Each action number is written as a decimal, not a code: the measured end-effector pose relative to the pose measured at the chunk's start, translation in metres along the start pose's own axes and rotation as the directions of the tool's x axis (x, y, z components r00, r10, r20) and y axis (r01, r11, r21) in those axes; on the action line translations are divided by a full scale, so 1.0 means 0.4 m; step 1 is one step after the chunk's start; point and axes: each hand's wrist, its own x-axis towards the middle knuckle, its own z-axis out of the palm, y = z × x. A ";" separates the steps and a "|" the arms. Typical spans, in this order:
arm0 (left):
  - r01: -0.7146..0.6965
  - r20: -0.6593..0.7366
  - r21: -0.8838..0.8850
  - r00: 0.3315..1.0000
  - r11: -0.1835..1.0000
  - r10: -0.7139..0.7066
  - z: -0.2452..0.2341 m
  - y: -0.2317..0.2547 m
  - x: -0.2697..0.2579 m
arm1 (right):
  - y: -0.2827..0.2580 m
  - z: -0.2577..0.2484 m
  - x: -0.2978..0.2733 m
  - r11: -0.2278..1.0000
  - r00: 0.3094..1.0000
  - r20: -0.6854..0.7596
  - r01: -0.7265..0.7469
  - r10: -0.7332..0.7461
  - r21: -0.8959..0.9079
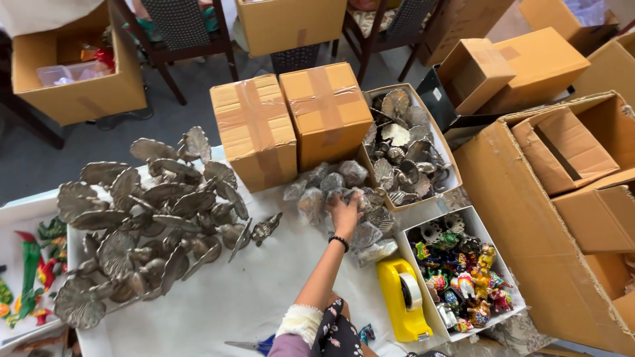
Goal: Wrapping small decorative ornaments and figurines in bubble wrap for packing.
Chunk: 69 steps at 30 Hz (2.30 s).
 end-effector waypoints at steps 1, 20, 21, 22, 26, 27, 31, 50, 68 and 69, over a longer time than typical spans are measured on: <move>-0.033 0.014 -0.018 0.999 0.999 0.033 0.000 -0.014 0.007 | 0.003 0.002 -0.009 1.000 1.000 -0.003 -0.005 0.005 -0.004; -0.454 -0.083 0.703 0.711 0.547 0.698 -0.665 -0.196 -0.363 | -0.114 -0.204 0.208 0.995 0.991 0.099 0.086 -0.092 0.058; -0.433 -0.107 0.712 0.710 0.552 0.696 -0.741 -0.193 -0.386 | -0.117 -0.208 0.207 0.992 0.987 0.112 0.109 -0.116 0.066; -0.351 -0.160 0.797 0.662 0.491 0.733 -0.817 -0.191 -0.411 | -0.122 -0.211 0.205 0.994 0.992 0.075 0.095 -0.099 0.051; 0.114 -0.324 0.945 0.435 0.305 0.840 -1.133 -0.208 -0.503 | -0.141 -0.231 0.205 0.998 0.997 0.026 0.067 -0.067 -0.004; 0.119 -0.330 0.943 0.430 0.310 0.841 -1.199 -0.223 -0.519 | -0.143 -0.232 0.205 0.997 0.997 0.025 0.076 -0.076 -0.004; 0.457 -0.528 0.816 0.340 0.354 0.778 -1.381 -0.219 -0.588 | -0.140 -0.236 0.197 0.995 0.995 -0.026 0.097 -0.098 -0.005; 0.608 -0.866 0.478 0.446 0.634 0.225 -1.575 -0.333 -0.580 | -0.163 -0.248 0.203 0.995 0.999 0.040 0.007 -0.003 -0.096; -0.781 0.448 0.624 0.327 -0.029 0.832 -0.767 -0.216 -0.583 | 0.028 0.036 0.325 0.408 0.941 0.156 -0.020 -0.302 0.913; -0.790 0.452 0.612 0.317 -0.032 0.834 -0.757 -0.247 -0.564 | 0.008 0.005 0.331 0.415 0.945 0.149 -0.015 -0.291 0.910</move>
